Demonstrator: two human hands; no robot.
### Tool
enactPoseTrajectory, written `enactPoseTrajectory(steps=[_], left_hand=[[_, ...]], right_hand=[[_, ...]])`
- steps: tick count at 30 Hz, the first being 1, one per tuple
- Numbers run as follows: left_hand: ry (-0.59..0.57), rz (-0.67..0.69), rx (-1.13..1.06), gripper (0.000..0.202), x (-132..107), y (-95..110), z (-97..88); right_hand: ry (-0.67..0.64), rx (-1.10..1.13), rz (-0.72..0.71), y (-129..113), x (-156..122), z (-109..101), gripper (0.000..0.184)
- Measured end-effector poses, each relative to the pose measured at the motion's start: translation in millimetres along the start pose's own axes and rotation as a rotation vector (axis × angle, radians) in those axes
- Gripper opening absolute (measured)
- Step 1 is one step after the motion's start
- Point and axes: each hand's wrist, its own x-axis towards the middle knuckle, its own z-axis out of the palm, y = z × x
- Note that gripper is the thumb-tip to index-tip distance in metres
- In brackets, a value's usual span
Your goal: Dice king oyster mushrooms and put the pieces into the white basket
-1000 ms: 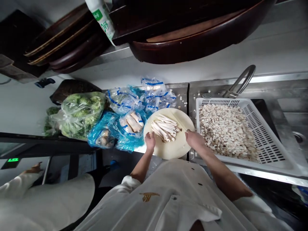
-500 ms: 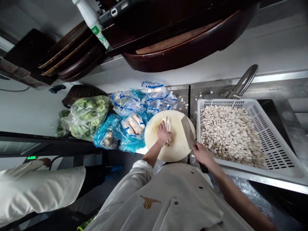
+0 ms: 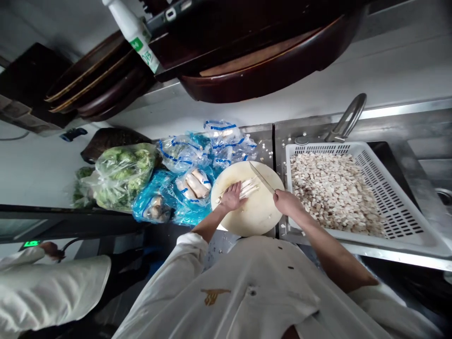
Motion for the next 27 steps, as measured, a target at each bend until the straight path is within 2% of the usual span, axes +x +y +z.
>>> enactPoseTrajectory(steps=[11,13,18,21,27], left_hand=[[0.042,0.047,-0.06,0.095,8.6,-10.7,-0.5],[0.028,0.06,-0.053,0.096,8.8,-8.9,-0.7],[0.05,0.086,-0.09,0.088,9.0,-2.2,2.9],[0.061,0.089,-0.087,0.084,9.8,-0.4,5.6],[0.028,0.157,-0.02,0.083,11.5,-2.4,-0.1]], right_hand=[[-0.004,-0.035,0.045,-21.0,12.4,13.7,0.038],[-0.024,-0.04,0.061,-24.2,11.2,15.1,0.037],[0.029,-0.063,0.062,-32.7,4.6,15.6,0.04],[-0.016,-0.07,0.088,-39.1,0.3,15.9,0.038],[0.032,-0.092,0.081,-51.4,-7.1,15.6,0.042]])
